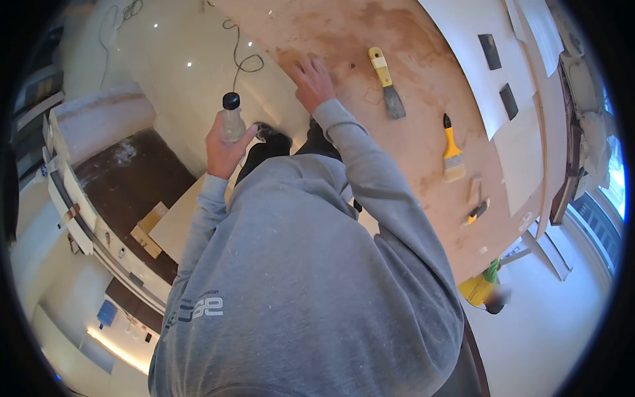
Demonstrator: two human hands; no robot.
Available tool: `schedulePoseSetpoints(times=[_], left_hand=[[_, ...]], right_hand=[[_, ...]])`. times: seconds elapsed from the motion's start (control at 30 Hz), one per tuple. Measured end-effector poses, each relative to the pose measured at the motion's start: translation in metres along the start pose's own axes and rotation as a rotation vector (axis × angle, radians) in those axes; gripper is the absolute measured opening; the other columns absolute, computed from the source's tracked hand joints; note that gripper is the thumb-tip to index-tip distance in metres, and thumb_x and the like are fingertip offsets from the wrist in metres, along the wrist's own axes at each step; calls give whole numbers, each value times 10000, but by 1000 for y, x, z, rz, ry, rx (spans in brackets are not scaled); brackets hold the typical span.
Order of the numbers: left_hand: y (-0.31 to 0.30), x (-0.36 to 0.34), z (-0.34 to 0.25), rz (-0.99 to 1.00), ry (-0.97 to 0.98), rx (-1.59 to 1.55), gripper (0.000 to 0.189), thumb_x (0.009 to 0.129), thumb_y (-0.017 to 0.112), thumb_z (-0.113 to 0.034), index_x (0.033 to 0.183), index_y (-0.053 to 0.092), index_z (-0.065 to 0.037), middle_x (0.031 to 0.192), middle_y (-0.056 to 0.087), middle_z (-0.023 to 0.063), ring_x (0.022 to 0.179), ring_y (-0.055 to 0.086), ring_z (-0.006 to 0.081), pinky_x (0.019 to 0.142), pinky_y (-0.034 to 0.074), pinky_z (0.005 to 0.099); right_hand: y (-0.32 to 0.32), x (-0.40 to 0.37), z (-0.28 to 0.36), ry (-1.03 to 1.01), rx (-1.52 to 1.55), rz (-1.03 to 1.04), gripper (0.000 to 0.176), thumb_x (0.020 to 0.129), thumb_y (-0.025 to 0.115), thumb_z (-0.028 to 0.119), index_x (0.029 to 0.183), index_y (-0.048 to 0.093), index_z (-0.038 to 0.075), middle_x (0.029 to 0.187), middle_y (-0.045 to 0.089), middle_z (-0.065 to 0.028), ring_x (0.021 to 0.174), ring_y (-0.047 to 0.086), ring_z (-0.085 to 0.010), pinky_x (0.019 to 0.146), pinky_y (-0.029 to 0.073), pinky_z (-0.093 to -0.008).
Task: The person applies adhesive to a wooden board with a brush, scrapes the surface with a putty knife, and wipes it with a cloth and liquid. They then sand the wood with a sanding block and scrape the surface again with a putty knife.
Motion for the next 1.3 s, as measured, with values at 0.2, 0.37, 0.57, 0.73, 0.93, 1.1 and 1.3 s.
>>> schedulePoseSetpoints(times=[0.2, 0.37, 0.57, 0.73, 0.93, 1.1, 1.3], left_hand=[[-24, 3, 5, -38, 30, -22, 515, 799, 856, -213, 1226, 635, -29, 1082, 714, 175, 984, 701, 321, 878, 548, 400], [-23, 9, 10, 51, 40, -81, 509, 795, 854, -216, 1216, 640, -28, 1103, 711, 169, 1004, 701, 337, 888, 550, 403], [-37, 10, 26, 55, 66, -90, 531, 792, 854, -219, 1237, 637, -27, 1142, 705, 170, 1036, 697, 349, 909, 549, 406], [-44, 12, 15, 121, 160, -117, 531, 792, 851, -208, 1240, 633, -23, 1166, 703, 168, 1046, 699, 347, 917, 550, 407], [-60, 16, 22, 93, 201, -142, 522, 799, 844, -200, 1247, 632, -39, 1150, 699, 166, 1037, 697, 348, 902, 552, 401], [-65, 18, 23, 139, 231, -156, 505, 801, 846, -200, 1230, 632, -44, 1129, 696, 161, 1022, 693, 356, 884, 554, 402], [-83, 18, 26, 80, 322, -164, 443, 811, 858, -182, 1150, 629, -14, 951, 673, 125, 836, 642, 240, 792, 537, 362]], right_hand=[[3, -18, -10, 16, 17, 0, 376, 707, 676, -22, 1076, 681, 55, 1122, 598, -129, 1133, 568, -358, 948, 478, -451], [0, 3, -2, 19, -27, -77, 292, 703, 667, -16, 985, 667, 58, 1140, 598, -115, 1111, 566, -347, 933, 471, -458], [3, -21, -5, 70, 29, -81, 359, 701, 653, -52, 1042, 686, 54, 1139, 610, -127, 1098, 569, -349, 923, 479, -453], [3, 2, 2, 135, -57, -108, 384, 684, 703, -25, 1058, 697, 61, 1116, 620, -131, 1087, 575, -359, 951, 481, -454], [8, -12, -3, 235, -73, -149, 407, 669, 710, -32, 1065, 699, 66, 1092, 625, -136, 1083, 584, -363, 960, 486, -437], [10, -5, 0, 290, -99, -196, 359, 680, 696, -46, 1021, 708, 68, 1070, 630, -137, 1070, 589, -363, 934, 494, -447], [13, -2, -15, 296, -71, -222, 322, 686, 699, -35, 990, 725, 67, 1048, 633, -155, 1056, 594, -365, 926, 498, -450]])
Point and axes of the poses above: each hand's wrist, its own x-axis towards the middle knuckle, its own y-axis out of the palm, z = x × y, the point moved 10 cm from there along x, towards the middle knuckle
